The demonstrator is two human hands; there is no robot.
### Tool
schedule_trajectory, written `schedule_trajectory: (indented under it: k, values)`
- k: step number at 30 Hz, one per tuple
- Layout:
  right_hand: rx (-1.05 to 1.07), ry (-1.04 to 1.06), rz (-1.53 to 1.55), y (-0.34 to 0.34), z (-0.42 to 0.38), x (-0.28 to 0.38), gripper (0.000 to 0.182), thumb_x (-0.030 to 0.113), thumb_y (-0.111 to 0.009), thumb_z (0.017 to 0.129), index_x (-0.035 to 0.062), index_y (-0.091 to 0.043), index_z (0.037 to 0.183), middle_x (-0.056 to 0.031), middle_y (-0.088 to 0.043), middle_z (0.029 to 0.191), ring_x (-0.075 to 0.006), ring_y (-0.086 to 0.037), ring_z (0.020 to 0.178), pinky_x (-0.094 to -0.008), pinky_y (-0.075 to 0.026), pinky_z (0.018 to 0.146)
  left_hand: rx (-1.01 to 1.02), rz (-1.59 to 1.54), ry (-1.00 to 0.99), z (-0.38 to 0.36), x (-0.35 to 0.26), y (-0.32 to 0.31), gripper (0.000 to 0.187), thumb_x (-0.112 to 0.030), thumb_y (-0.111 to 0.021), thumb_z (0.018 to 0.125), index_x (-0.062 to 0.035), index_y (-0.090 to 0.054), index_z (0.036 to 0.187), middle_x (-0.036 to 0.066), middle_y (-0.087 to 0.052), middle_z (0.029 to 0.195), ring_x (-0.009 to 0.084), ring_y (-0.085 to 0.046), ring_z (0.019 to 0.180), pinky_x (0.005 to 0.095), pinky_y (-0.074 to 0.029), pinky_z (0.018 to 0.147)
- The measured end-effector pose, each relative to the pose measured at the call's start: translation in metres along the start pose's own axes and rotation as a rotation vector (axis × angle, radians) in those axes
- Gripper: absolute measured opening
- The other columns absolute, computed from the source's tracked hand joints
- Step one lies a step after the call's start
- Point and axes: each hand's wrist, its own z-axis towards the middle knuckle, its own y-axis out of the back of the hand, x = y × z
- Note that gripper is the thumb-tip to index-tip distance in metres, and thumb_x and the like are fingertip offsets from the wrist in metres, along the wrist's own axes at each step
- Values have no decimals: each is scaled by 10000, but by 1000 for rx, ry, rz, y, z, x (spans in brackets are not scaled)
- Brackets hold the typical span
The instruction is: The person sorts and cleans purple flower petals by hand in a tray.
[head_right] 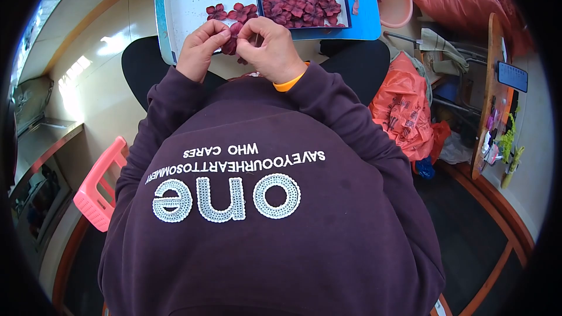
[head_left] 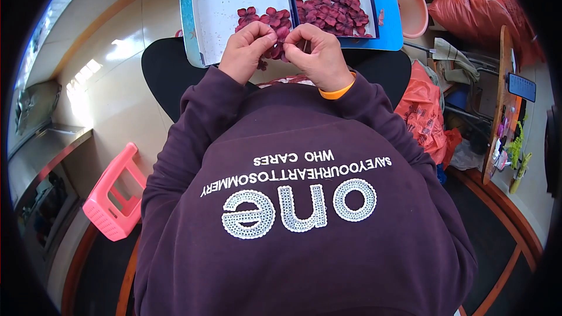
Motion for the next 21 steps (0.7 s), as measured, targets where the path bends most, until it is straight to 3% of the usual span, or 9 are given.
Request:
schedule_trajectory:
  k: [4,10,15,19,21]
  values:
    - [-71,204,-223,-1,1,-8,84,-41,-567,712,37,-583,737,2,-528,690,-68,-417,536,-170,-346,502,-10,51,-49,0,2,-3,71,-124,-506,875,-79,-555,850,-11,-513,694,70,-447,603,185,-360,512]
    - [-122,244,-264,-7,0,-3,88,-53,-574,692,29,-573,722,2,-507,708,-68,-382,518,-181,-330,477,-32,3,-12,-1,0,-6,68,-87,-506,861,-59,-547,815,-3,-517,693,73,-442,594,194,-365,511]
    - [-138,348,-389,-10,-3,1,87,-62,-576,682,19,-571,713,-3,-512,725,-65,-388,520,-177,-323,466,-114,351,-303,-9,-9,-16,23,-23,-542,797,-46,-543,801,22,-531,693,109,-455,592,230,-406,577]
    - [-152,374,-359,-12,-6,5,81,-70,-571,693,10,-574,706,-14,-523,763,-60,-383,521,-179,-316,455,-247,767,-816,-12,-5,-19,118,18,-601,709,-36,-570,809,45,-545,692,156,-471,598,295,-431,668]
    - [-165,361,-322,-12,-8,8,86,-74,-568,696,9,-577,717,-16,-526,771,-61,-390,524,-178,-322,459,-247,740,-875,-11,-2,-19,131,21,-609,696,-37,-578,809,46,-547,695,163,-475,605,305,-429,688]
